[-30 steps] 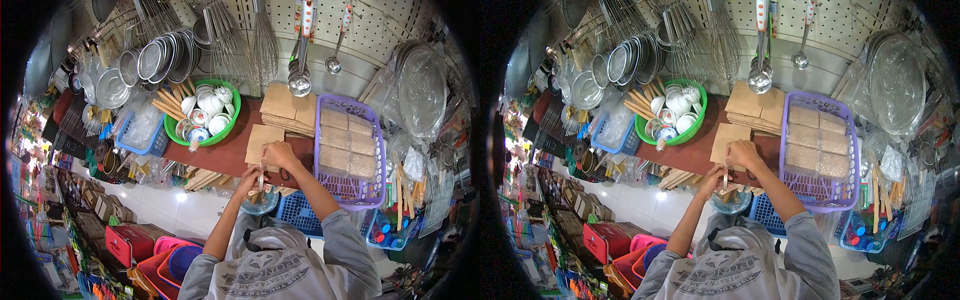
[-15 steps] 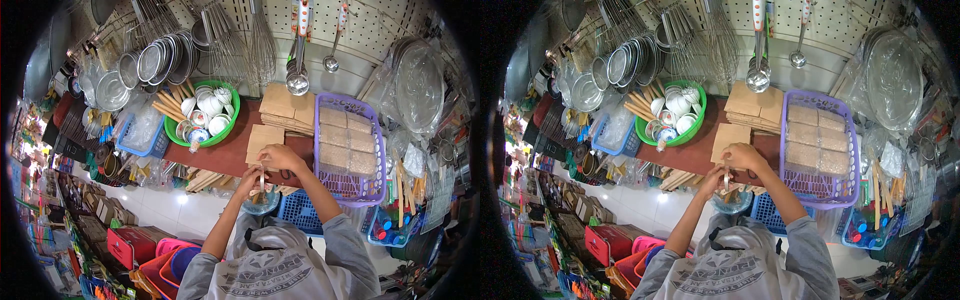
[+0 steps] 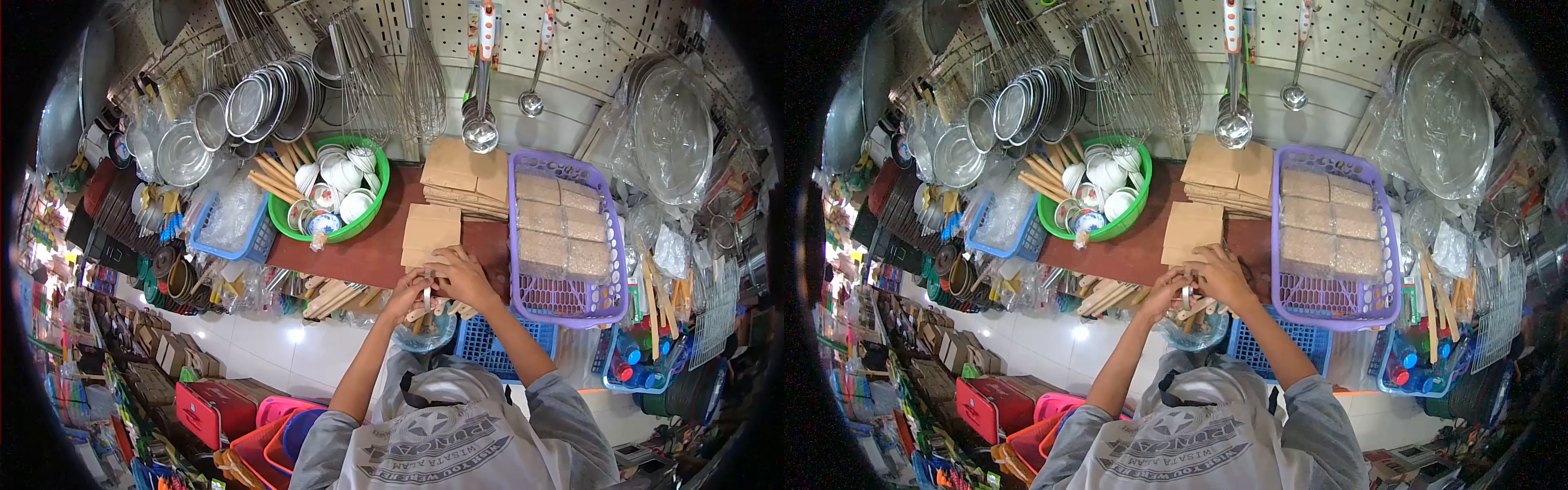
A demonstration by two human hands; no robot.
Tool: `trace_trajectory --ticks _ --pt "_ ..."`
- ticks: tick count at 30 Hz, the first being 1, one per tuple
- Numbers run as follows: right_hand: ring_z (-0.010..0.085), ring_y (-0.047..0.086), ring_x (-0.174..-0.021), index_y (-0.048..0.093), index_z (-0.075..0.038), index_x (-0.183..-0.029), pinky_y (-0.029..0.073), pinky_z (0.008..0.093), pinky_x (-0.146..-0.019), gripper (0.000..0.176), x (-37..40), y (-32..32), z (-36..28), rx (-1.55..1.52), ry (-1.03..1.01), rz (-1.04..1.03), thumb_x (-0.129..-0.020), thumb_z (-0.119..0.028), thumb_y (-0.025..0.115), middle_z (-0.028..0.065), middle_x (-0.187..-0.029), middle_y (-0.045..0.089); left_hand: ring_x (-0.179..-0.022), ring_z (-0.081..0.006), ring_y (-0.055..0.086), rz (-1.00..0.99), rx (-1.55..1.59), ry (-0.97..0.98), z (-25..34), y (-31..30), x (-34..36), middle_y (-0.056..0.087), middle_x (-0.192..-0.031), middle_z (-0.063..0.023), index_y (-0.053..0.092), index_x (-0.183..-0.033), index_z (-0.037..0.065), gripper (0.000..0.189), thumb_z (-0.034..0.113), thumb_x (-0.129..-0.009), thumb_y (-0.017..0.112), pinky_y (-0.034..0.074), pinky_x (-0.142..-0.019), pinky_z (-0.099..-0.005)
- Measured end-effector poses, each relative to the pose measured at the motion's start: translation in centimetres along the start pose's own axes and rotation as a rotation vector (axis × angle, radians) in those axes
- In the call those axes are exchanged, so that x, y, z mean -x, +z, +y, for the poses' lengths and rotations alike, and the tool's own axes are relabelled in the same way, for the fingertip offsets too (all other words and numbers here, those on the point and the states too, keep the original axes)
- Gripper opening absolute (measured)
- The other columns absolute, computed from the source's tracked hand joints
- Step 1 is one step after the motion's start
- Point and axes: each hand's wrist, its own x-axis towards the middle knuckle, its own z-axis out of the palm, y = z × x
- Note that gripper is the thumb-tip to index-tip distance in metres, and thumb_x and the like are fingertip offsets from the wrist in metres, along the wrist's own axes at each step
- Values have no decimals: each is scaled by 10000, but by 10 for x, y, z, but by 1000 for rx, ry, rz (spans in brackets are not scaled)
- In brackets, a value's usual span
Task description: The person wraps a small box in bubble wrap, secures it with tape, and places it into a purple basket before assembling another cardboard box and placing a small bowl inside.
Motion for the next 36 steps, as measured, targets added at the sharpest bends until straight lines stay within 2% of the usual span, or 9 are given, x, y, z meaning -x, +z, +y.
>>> trace_trajectory --ticks 4,13,16,19,25,28,31,34,36 --pt "220 486 -1228 733 -286 -1176 445 427 -924 404 9 16 12 -2 -61 125 -800 -147 684 -25 -1329 584 -755 -161 692 -38 14 -30 1 -5 -1 673 -940 -68 546 -1246 77 273 161 -988 581 623 -728 -330" --pt "215 515 -1198 748 -295 -1153 458 387 -902 385 8 31 23 -38 -98 226 -811 -145 655 -49 -1285 617 -735 -166 687 -26 -47 -47 4 -6 -1 673 -900 -74 553 -1243 71 290 163 -974 610 618 -676 -321" --pt "215 522 -1195 753 -285 -1145 461 390 -899 378 6 28 20 -63 -75 211 -815 -136 641 -41 -1274 627 -686 -139 672 -40 -67 -54 4 -8 -3 667 -880 -41 545 -1280 125 332 220 -971 623 499 -499 -225" --pt "238 558 -1156 761 -262 -1123 487 384 -928 407 4 24 16 -72 -82 236 -792 -55 646 -21 -1241 647 -693 -141 671 -3 -116 -49 9 -3 4 665 -875 -42 541 -1289 131 338 221 -974 621 534 -517 -252" --pt "273 543 -1174 752 -190 -1128 458 403 -976 414 5 15 12 -152 -91 198 -807 3 576 62 -1248 635 -721 -170 681 -23 -120 -62 2 -9 1 666 -900 -57 498 -1347 134 391 251 -989 603 594 -649 -316" --pt "314 533 -1175 692 -113 -1194 437 422 -1004 453 6 17 19 -434 -63 307 -800 44 532 118 -1241 615 -737 -203 718 -43 -99 -62 4 -12 -1 696 -990 -81 461 -1383 123 408 235 -1001 553 581 -638 -294" --pt "357 521 -1157 590 -60 -1263 428 440 -1001 500 10 20 29 -443 144 455 -782 62 525 167 -1194 588 -747 -210 721 -47 -91 -70 9 -11 3 697 -993 -81 462 -1383 127 395 245 -1012 528 586 -681 -317" --pt "383 488 -1157 527 -76 -1281 435 500 -974 457 21 42 49 -152 399 350 -831 -66 603 172 -1155 557 -752 -217 721 -76 -133 -51 8 -14 2 694 -1005 -87 463 -1377 126 385 232 -1012 525 592 -713 -343" --pt "377 498 -1148 510 -78 -1286 461 507 -939 480 33 47 45 19 540 199 -829 -116 651 174 -1133 561 -759 -219 721 -84 -130 -53 5 -15 1 691 -1012 -88 464 -1373 121 382 231 -1011 526 596 -715 -354"
